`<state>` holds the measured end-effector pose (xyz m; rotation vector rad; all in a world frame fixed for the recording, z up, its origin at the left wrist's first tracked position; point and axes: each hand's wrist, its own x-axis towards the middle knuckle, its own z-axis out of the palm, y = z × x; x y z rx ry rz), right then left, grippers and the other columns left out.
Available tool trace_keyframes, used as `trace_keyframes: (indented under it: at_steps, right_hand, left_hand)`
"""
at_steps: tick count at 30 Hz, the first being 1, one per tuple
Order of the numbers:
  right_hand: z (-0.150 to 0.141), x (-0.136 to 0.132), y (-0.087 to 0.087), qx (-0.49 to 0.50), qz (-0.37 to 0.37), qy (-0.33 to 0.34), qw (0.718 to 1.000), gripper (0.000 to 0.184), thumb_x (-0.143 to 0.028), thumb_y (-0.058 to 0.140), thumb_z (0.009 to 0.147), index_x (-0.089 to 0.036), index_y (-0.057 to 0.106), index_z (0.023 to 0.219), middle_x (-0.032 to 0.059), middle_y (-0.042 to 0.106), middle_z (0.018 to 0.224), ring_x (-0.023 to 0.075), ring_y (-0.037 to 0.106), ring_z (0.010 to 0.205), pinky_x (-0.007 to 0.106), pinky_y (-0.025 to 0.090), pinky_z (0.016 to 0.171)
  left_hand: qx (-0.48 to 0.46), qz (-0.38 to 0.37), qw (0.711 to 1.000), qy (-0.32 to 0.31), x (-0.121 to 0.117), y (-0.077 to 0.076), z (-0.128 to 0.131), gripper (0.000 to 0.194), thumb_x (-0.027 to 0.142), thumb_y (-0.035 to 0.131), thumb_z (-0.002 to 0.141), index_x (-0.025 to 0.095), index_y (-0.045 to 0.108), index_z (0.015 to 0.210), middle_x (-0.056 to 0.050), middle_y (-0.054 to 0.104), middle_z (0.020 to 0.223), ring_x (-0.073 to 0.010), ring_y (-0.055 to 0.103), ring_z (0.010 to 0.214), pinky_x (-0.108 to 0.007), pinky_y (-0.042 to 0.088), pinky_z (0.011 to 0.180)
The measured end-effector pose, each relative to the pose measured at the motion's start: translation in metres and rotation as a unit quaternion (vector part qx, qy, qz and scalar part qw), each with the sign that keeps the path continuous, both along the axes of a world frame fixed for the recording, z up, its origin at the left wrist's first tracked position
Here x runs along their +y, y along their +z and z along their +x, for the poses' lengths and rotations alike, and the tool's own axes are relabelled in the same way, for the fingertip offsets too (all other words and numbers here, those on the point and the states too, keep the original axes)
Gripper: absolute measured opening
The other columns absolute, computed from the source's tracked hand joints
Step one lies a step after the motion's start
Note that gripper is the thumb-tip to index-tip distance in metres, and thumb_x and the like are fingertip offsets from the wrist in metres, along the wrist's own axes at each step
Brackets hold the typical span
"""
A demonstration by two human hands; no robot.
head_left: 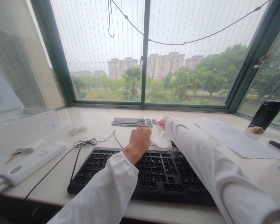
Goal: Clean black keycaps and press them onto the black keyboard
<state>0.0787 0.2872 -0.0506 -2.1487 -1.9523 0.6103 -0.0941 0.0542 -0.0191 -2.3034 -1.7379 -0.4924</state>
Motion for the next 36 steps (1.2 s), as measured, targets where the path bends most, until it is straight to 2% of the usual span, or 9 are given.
trace_keyframes:
  at_steps: [4, 7, 12, 15, 18, 22, 27, 31, 36]
  right_hand:
    - [-0.006, -0.004, 0.004, -0.004, -0.015, 0.035, 0.999, 0.027, -0.039, 0.070, 0.079, -0.016, 0.070, 0.065, 0.0063, 0.062, 0.058, 0.0202, 0.060, 0.064, 0.035, 0.050, 0.069]
    - [-0.004, -0.008, 0.011, 0.001, -0.012, 0.048, 0.999, 0.024, -0.037, 0.071, 0.077, -0.015, 0.072, 0.067, 0.0072, 0.065, 0.060, 0.0204, 0.060, 0.065, 0.036, 0.050, 0.071]
    - [0.016, -0.027, 0.027, 0.028, 0.033, 0.059, 0.997, 0.030, -0.044, 0.070, 0.076, -0.015, 0.077, 0.082, 0.0099, 0.073, 0.083, 0.0200, 0.063, 0.079, 0.031, 0.048, 0.077]
    - [0.030, -0.057, 0.034, 0.079, 0.068, 0.108, 0.989, 0.038, -0.050, 0.069, 0.075, -0.017, 0.078, 0.091, 0.0071, 0.074, 0.095, 0.0172, 0.062, 0.084, 0.026, 0.045, 0.078]
    - [0.038, -0.099, 0.038, 0.164, 0.092, 0.177, 0.966, 0.047, -0.057, 0.070, 0.070, -0.016, 0.078, 0.093, 0.0073, 0.075, 0.092, 0.0183, 0.061, 0.083, 0.028, 0.044, 0.078]
    - [0.041, -0.154, 0.039, 0.242, 0.097, 0.206, 0.943, 0.052, -0.059, 0.073, 0.065, -0.017, 0.078, 0.094, 0.0070, 0.074, 0.089, 0.0191, 0.061, 0.082, 0.031, 0.043, 0.079]
    - [0.039, -0.185, 0.034, 0.312, 0.086, 0.243, 0.915, 0.056, -0.062, 0.071, 0.065, -0.014, 0.077, 0.094, 0.0070, 0.074, 0.087, 0.0200, 0.062, 0.084, 0.032, 0.043, 0.081]
    - [0.040, -0.182, 0.036, 0.279, 0.109, 0.255, 0.919, 0.055, -0.064, 0.066, 0.071, -0.016, 0.077, 0.094, 0.0061, 0.074, 0.087, 0.0213, 0.063, 0.087, 0.032, 0.044, 0.083]
    - [0.054, -0.168, 0.028, 0.072, 0.198, 0.124, 0.970, 0.050, -0.061, 0.059, 0.078, -0.019, 0.076, 0.098, 0.0096, 0.074, 0.098, 0.0240, 0.065, 0.092, 0.033, 0.046, 0.082]
  left_hand:
    - [-0.001, -0.004, 1.000, -0.005, 0.000, 0.000, 0.000, 0.031, 0.026, 0.042, 0.094, 0.019, 0.072, 0.089, -0.013, 0.072, 0.084, -0.0264, 0.069, 0.080, -0.037, 0.052, 0.071]
    - [0.000, -0.003, 1.000, -0.001, 0.000, 0.001, -0.001, 0.031, 0.026, 0.043, 0.094, 0.018, 0.072, 0.090, -0.013, 0.072, 0.084, -0.0262, 0.069, 0.080, -0.036, 0.052, 0.072]
    - [-0.006, 0.011, 1.000, -0.001, 0.000, 0.001, -0.002, 0.027, 0.022, 0.046, 0.093, 0.020, 0.073, 0.096, -0.011, 0.073, 0.085, -0.0256, 0.069, 0.082, -0.036, 0.052, 0.073]
    - [-0.016, 0.036, 0.999, -0.018, -0.001, 0.002, -0.002, 0.027, 0.023, 0.046, 0.094, 0.022, 0.072, 0.100, -0.009, 0.073, 0.085, -0.0257, 0.070, 0.082, -0.035, 0.052, 0.071]
    - [-0.046, 0.067, 0.995, -0.061, -0.004, 0.004, -0.001, 0.023, 0.026, 0.051, 0.094, 0.024, 0.069, 0.109, -0.007, 0.074, 0.088, -0.0241, 0.071, 0.083, -0.032, 0.052, 0.068]
    - [-0.096, 0.095, 0.981, -0.140, -0.008, 0.006, 0.002, 0.031, 0.027, 0.063, 0.089, 0.022, 0.063, 0.120, -0.005, 0.075, 0.098, -0.0214, 0.071, 0.086, -0.030, 0.053, 0.070]
    - [-0.098, 0.140, 0.965, -0.200, -0.010, 0.006, 0.005, 0.021, 0.032, 0.064, 0.088, 0.021, 0.070, 0.105, -0.003, 0.075, 0.097, -0.0209, 0.071, 0.083, -0.031, 0.054, 0.070]
    - [-0.096, 0.174, 0.956, -0.218, -0.007, 0.006, 0.004, 0.019, 0.033, 0.061, 0.090, 0.020, 0.072, 0.099, -0.003, 0.075, 0.094, -0.0197, 0.071, 0.080, -0.030, 0.053, 0.071]
    - [-0.095, 0.182, 0.959, -0.196, -0.002, 0.005, 0.003, 0.018, 0.028, 0.066, 0.086, 0.019, 0.071, 0.101, -0.004, 0.074, 0.098, -0.0196, 0.070, 0.080, -0.030, 0.053, 0.072]
